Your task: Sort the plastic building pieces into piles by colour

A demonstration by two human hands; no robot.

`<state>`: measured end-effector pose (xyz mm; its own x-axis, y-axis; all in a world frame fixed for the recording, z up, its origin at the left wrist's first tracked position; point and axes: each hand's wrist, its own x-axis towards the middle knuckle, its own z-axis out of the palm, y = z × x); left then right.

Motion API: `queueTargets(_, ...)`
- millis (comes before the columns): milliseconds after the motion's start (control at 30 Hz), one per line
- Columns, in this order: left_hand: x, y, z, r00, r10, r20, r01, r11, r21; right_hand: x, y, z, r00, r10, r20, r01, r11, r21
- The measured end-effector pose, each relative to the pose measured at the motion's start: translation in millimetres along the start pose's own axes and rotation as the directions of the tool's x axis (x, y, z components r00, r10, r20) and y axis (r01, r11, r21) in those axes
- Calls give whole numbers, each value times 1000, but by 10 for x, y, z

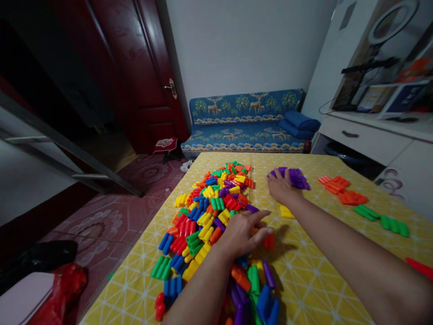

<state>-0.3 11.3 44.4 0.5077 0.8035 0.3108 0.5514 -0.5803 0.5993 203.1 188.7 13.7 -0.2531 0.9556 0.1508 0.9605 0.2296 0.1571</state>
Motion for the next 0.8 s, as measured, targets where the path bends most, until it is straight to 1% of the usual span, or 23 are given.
queueTargets(67, 9, -12, 16, 1000, 8, -7, -7, 1000, 21, -78, 32, -49, 999, 7, -35, -6, 1000, 25)
queueTargets(100, 13, -18, 24, 1000, 13, -13, -13, 999, 35, -147, 21, -80, 998, 1, -69, 3, 998, 64)
queueTargets(167, 22, -32, 38, 999, 24, -29, -22, 998, 64, -346, -49, -144, 987, -18, -158, 49, 979, 197)
queueTargets(233, 28, -48, 49, 998, 25, -52, -20, 996, 88, -610, -162, -196, 970, -28, -241, 116, 926, 359)
queueTargets(333, 29, -80, 64, 996, 8, -90, 3, 993, 120, -1060, -340, -245, 946, -3, -323, 193, 806, 559)
queueTargets(400, 28, -108, 78, 994, -5, -113, 22, 990, 143, -1342, -438, -269, 946, 49, -320, 187, 726, 662)
queueTargets(467, 26, -139, 96, 990, -13, -141, 35, 988, 153, -1576, -520, -288, 956, 90, -280, 151, 666, 731)
queueTargets(500, 26, -154, 106, 988, -17, -156, 41, 988, 152, -1671, -558, -294, 961, 99, -257, 133, 651, 748)
queueTargets(567, 24, -180, 123, 983, -22, -182, 49, 988, 147, -1815, -626, -288, 972, 96, -214, 99, 657, 747)
queueTargets(633, 23, -197, 135, 981, -22, -193, 51, 988, 145, -1898, -680, -258, 978, 86, -192, 80, 693, 717)
queueTargets(700, 22, -204, 139, 981, -17, -191, 46, 988, 149, -1930, -713, -214, 973, 98, -210, 77, 718, 692)
queueTargets(767, 21, -203, 137, 982, -4, -188, 35, 987, 159, -1928, -721, -172, 959, 147, -243, 71, 705, 706)
queueTargets(800, 22, -201, 135, 982, 2, -186, 29, 986, 164, -1921, -717, -156, 951, 183, -248, 61, 675, 735)
